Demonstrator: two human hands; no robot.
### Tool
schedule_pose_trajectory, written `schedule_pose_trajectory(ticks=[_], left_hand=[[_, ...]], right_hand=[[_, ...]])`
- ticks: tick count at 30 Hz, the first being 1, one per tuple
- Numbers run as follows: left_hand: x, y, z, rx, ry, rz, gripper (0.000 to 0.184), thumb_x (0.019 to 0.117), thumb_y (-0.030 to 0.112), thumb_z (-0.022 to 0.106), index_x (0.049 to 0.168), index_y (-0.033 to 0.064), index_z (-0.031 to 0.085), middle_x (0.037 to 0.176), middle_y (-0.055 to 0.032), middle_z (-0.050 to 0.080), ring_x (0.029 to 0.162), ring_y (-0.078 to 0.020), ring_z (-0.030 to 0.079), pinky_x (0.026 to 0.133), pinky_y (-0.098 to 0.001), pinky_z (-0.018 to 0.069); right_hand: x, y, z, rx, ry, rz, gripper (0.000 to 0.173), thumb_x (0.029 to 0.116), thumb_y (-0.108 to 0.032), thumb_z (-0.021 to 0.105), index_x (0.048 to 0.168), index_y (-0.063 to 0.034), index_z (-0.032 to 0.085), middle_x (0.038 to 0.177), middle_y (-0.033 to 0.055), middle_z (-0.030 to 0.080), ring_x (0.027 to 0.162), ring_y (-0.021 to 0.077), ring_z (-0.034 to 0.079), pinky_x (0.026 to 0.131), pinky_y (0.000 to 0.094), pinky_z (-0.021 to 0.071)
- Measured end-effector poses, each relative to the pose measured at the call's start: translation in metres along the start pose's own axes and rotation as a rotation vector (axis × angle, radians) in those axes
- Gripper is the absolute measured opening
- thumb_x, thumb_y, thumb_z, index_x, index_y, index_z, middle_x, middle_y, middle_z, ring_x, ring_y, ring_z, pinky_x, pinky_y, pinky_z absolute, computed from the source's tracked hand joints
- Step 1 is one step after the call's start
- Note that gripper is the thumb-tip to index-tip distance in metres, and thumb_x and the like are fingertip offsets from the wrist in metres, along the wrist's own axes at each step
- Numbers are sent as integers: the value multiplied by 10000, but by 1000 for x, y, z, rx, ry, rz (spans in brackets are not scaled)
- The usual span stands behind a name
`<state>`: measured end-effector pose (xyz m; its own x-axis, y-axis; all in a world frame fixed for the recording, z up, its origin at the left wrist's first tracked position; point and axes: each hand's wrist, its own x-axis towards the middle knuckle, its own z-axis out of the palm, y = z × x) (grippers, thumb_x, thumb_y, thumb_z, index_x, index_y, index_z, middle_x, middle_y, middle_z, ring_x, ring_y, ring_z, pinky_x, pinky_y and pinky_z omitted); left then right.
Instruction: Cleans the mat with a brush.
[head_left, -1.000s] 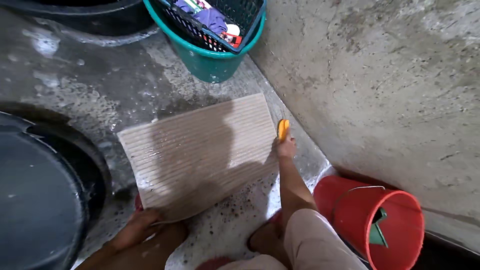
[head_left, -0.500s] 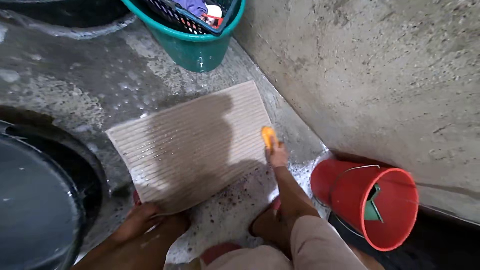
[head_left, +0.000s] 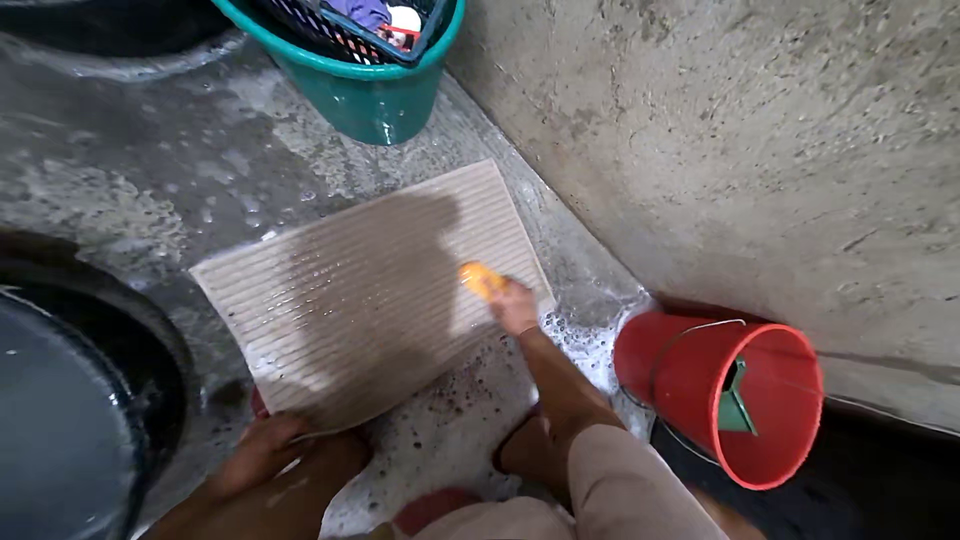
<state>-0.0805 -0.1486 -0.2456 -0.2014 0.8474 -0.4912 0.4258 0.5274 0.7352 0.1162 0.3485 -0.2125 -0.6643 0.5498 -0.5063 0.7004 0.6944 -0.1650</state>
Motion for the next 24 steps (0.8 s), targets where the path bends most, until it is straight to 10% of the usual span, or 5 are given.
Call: schedule_pose_trajectory(ticks=[5, 9, 14, 18, 24], left_hand=[[3, -1, -6, 61, -31, 2, 167, 890, 258, 751, 971, 113, 761, 1018, -109, 734, 1048, -328, 677, 959, -587, 498], [9, 0, -10, 91, -55, 48, 176, 901, 267, 742, 962, 104, 768, 1002, -123, 741, 1020, -350, 689, 906, -613, 515], [13, 13, -21, 123, -159, -42, 214, 924, 267, 733, 984, 66, 771, 1029, -158, 740, 1048, -367, 682, 951, -622, 488], [8, 1, -11, 102, -93, 3, 200, 916, 290, 730, 983, 109, 779, 1031, -126, 745, 1048, -352, 681, 941, -628, 492], [13, 62, -31, 45, -117, -144, 202, 948, 196, 689, 1014, 22, 766, 1096, -191, 725, 1144, -393, 644, 1061, -623, 411]], right_hand=[[26, 75, -36, 169, 198, 556, 783, 978, -449, 654, 1639, -323, 254, 1453, 302, 499, 1229, 505, 578, 964, 648, 519], [-49, -56, 60, 248, 326, -87, 536, 924, -383, 696, 1424, -202, 636, 1257, 228, 689, 1134, 369, 685, 970, 514, 572], [-105, -95, 89, 105, -234, -546, 559, 1025, -277, 601, 1509, -505, 435, 1390, 226, 589, 1225, 462, 584, 1003, 702, 451], [-68, 31, 20, 202, -1, 155, 425, 991, -436, 612, 1375, -259, 647, 1277, 171, 687, 1176, 346, 660, 1020, 555, 527], [-22, 81, -5, 328, 236, 612, 862, 968, -392, 677, 1657, -214, 191, 1448, 292, 513, 1217, 453, 613, 979, 605, 536]])
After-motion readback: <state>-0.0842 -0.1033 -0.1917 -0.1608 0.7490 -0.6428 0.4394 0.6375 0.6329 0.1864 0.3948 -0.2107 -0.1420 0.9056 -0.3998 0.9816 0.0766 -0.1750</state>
